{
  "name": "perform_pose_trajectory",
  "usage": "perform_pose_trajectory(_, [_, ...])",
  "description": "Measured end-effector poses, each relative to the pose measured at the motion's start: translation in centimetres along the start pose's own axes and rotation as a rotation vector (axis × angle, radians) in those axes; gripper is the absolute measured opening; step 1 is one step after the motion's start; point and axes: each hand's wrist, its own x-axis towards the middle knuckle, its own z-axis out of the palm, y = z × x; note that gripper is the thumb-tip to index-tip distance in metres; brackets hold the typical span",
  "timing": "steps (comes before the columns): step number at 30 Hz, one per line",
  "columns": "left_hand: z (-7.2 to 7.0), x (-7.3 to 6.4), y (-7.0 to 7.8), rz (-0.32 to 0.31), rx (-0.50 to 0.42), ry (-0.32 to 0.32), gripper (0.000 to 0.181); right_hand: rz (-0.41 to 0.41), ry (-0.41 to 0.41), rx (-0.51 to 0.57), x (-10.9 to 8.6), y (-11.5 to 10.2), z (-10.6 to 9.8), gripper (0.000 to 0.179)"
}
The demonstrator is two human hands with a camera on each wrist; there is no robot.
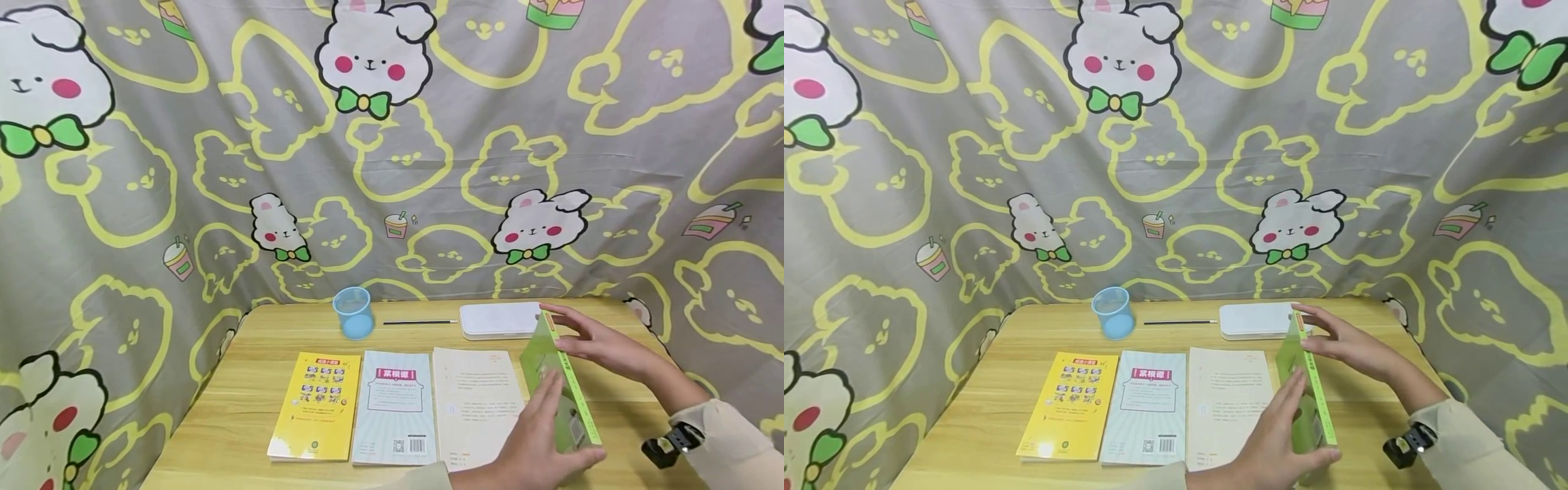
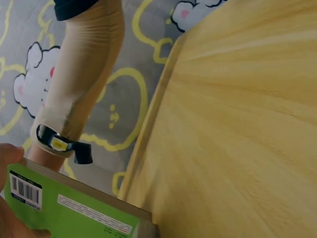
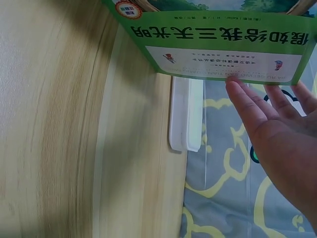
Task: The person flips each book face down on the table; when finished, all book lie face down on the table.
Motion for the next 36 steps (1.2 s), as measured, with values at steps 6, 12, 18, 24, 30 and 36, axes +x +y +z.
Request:
perform_pose_trajectory(6, [0.5, 0.0, -0.8, -0.094, 0.004, -0.091, 0.101, -0.013, 0.017, -0.030, -0.1, 0.1, -0.3, 0.066])
perform_pose_trajectory(12, [1.4, 0.1, -2.1, -0.133, 0.018, -0.163, 0.105, -0.018, 0.019, -0.047, -0.3, 0.1, -0.6, 0.066])
perform_pose_trajectory(18, [2.3, 0.3, -2.6, -0.194, 0.077, -0.208, 0.104, -0.027, 0.011, -0.043, -0.5, 0.2, -1.0, 0.065])
perform_pose_trajectory(24, [2.9, 0.2, -2.7, -0.246, 0.134, -0.240, 0.097, -0.039, 0.018, -0.051, -0.8, 0.2, -1.2, 0.065])
perform_pose_trajectory(30, [3.2, 0.3, -3.2, -0.244, 0.141, -0.299, 0.094, -0.019, 0.009, -0.043, -1.2, 0.1, -1.4, 0.068])
perform_pose_trajectory(36, [3.2, 0.5, -3.1, -0.305, 0.090, -0.352, 0.095, 0.008, -0.013, -0.038, -1.5, 0.0, -1.5, 0.071])
